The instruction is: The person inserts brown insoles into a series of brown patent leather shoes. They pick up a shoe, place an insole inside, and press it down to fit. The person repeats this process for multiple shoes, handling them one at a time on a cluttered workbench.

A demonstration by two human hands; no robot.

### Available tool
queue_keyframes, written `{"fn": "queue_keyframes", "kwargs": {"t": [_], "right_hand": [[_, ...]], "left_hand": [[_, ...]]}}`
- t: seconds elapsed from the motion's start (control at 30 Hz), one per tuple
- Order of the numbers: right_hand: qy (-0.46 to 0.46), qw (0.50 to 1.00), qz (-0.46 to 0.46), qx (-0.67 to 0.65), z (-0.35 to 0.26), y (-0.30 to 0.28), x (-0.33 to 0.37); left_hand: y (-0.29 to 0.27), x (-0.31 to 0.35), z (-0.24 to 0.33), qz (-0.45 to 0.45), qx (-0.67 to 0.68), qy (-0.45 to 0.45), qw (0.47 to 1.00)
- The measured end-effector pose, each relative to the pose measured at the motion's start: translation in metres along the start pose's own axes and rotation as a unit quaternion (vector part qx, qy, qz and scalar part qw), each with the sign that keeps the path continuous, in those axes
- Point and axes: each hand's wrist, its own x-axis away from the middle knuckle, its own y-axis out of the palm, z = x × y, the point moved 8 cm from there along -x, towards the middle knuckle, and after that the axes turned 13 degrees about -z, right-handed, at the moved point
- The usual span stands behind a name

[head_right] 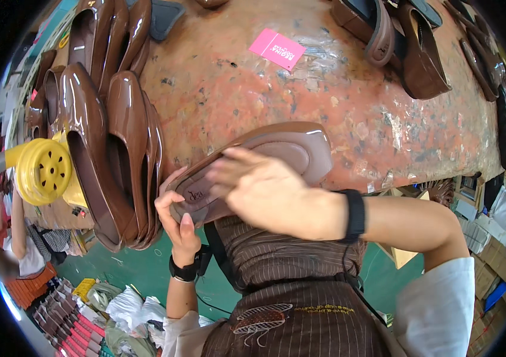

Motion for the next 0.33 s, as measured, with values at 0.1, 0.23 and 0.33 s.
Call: {"fn": "queue_keyframes", "kwargs": {"t": [0.1,0.23,0.33], "right_hand": [[0.071,0.996,0.005,0.061,0.003,-0.008,0.011],[0.099,0.99,0.079,0.066,0.004,-0.026,0.018],[0.213,0.951,0.223,0.032,0.033,-0.056,0.057]], "left_hand": [[0.002,-0.006,0.004,0.012,0.005,-0.006,1.0],[0.008,0.006,0.002,0.062,0.006,-0.099,0.993],[0.038,0.009,0.035,0.003,-0.068,-0.144,0.987]]}}
